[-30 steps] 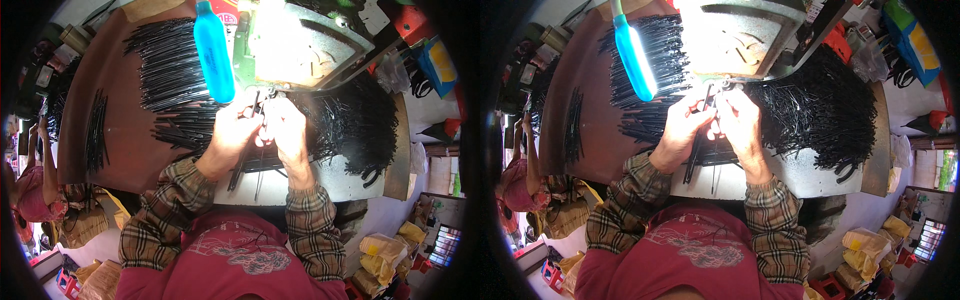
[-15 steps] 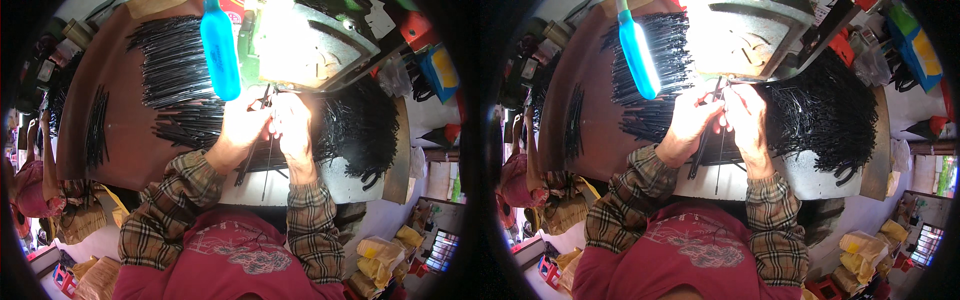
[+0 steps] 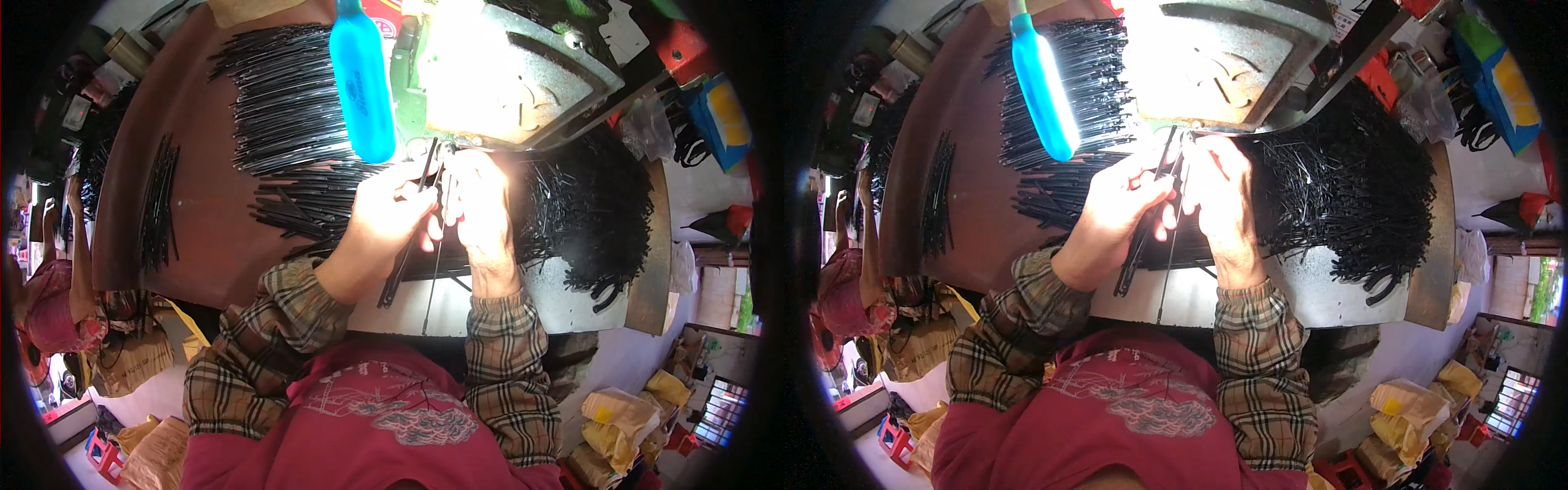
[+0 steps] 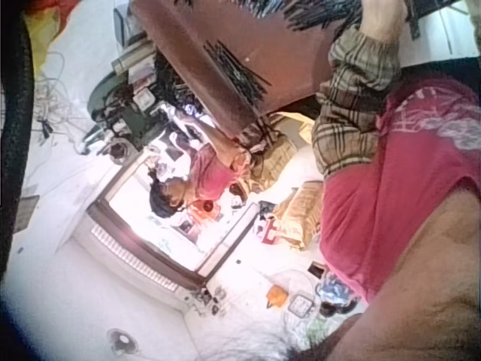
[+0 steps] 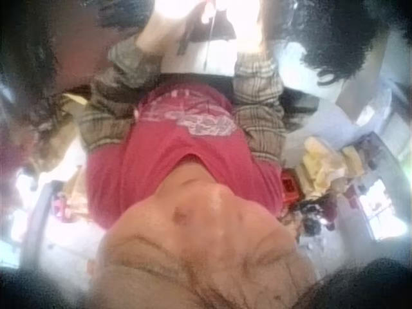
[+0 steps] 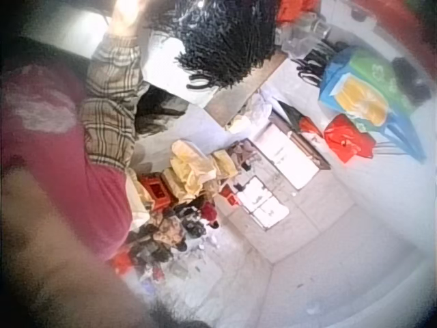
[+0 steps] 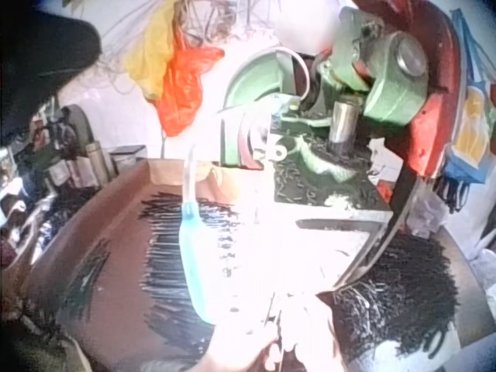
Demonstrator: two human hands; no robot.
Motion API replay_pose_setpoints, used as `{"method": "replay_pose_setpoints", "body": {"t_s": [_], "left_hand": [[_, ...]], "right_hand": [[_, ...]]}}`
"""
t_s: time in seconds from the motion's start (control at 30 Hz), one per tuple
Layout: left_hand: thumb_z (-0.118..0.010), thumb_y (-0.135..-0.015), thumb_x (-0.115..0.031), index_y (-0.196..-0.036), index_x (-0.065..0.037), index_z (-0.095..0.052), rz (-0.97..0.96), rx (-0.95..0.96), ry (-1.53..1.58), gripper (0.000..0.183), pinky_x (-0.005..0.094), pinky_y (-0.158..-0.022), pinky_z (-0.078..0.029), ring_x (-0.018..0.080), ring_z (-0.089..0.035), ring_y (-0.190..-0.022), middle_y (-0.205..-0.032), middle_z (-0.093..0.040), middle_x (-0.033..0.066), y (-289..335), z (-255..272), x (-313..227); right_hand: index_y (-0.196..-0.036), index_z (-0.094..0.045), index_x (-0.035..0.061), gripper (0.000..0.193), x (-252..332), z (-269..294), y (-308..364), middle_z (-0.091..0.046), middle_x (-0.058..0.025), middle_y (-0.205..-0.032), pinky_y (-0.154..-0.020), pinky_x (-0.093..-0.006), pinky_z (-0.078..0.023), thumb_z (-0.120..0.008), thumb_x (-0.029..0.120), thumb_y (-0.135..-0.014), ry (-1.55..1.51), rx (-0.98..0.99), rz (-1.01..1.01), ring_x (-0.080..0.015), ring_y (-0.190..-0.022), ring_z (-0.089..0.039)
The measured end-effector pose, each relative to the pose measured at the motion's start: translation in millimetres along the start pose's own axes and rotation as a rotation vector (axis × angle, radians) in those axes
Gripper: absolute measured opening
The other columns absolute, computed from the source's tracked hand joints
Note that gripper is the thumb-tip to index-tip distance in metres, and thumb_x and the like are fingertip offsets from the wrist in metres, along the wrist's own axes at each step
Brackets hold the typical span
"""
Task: The person picks up plastic strips from a pile on the table, feeds them into a machine to process them, and stacks the finished strips on the work surface by hand.
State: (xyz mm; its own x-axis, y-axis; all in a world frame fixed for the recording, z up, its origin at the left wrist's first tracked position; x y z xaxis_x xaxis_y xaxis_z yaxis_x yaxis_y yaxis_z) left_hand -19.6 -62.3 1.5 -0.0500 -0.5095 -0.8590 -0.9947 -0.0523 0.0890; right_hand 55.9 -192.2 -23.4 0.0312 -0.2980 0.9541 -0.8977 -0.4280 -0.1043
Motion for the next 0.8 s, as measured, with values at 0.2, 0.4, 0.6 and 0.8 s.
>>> {"method": "replay_pose_setpoints", "body": {"t_s": [0.2, 0.4, 0.6, 0.8], "left_hand": [[-0.057, -0.091, -0.007, -0.114, 0.005, -0.056, 0.215, -0.09, -0.045, 0.026, 0.0237, -0.046, -0.047, 0.0146, -0.06, -0.058, -0.081, -0.06, 0.0088, 24.8, -2.7, -12.2], [-0.056, -0.092, -0.007, -0.118, 0.004, -0.055, 0.286, -0.109, -0.059, 0.029, 0.0233, -0.043, -0.046, 0.0147, -0.06, -0.055, -0.081, -0.058, 0.0092, 38.3, 3.5, -11.2], [-0.054, -0.092, -0.008, -0.117, 0.004, -0.056, 0.297, -0.099, -0.069, 0.028, 0.0213, -0.043, -0.045, 0.012, -0.06, -0.054, -0.081, -0.058, 0.008, 46.0, 6.8, -15.4], [-0.057, -0.089, -0.01, -0.096, 0.002, -0.06, 0.281, -0.011, -0.288, 0.014, 0.019, -0.042, -0.042, 0.0079, -0.057, -0.052, -0.074, -0.058, 0.0044, 40.6, 24.6, -24.5]], "right_hand": [[-0.099, -0.057, -0.0027, 0.024, -0.4, -2.2, -0.4, -0.054, -0.0017, -0.066, -0.042, -0.02, -0.042, -0.055, 0.021, -0.095, -0.017, -0.035, -0.02, -0.0053, -0.047, -0.048], [-0.097, -0.056, -0.0023, 0.022, -3.8, -2.2, -2.2, -0.053, -0.0027, -0.062, -0.041, -0.0213, -0.041, -0.054, 0.019, -0.095, -0.072, 0.014, 0.051, -0.0077, -0.044, -0.047], [-0.095, -0.056, -0.0023, 0.017, -1.0, -6.4, -0.9, -0.053, -0.0035, -0.061, -0.041, -0.0228, -0.041, -0.053, 0.014, -0.095, -0.139, 0.006, 0.05, -0.0086, -0.045, -0.049], [-0.098, -0.058, -0.0029, 0.015, 3.8, -8.6, 2.7, -0.057, -0.0037, -0.069, -0.052, -0.0236, -0.048, -0.056, 0.012, -0.094, -0.131, 0.052, 0.047, -0.0096, -0.055, -0.054]]}}
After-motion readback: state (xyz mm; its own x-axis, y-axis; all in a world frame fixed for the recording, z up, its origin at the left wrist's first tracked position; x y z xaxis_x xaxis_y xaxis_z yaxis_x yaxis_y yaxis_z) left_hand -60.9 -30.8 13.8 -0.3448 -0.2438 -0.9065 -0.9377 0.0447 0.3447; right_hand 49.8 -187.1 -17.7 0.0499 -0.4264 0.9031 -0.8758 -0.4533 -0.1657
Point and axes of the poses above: each hand's wrist, its own y-axis away from the middle knuckle, its own z-axis out of the back of the hand, x = y × z, the point moved 1 cm from there along -y, towards the middle knuckle
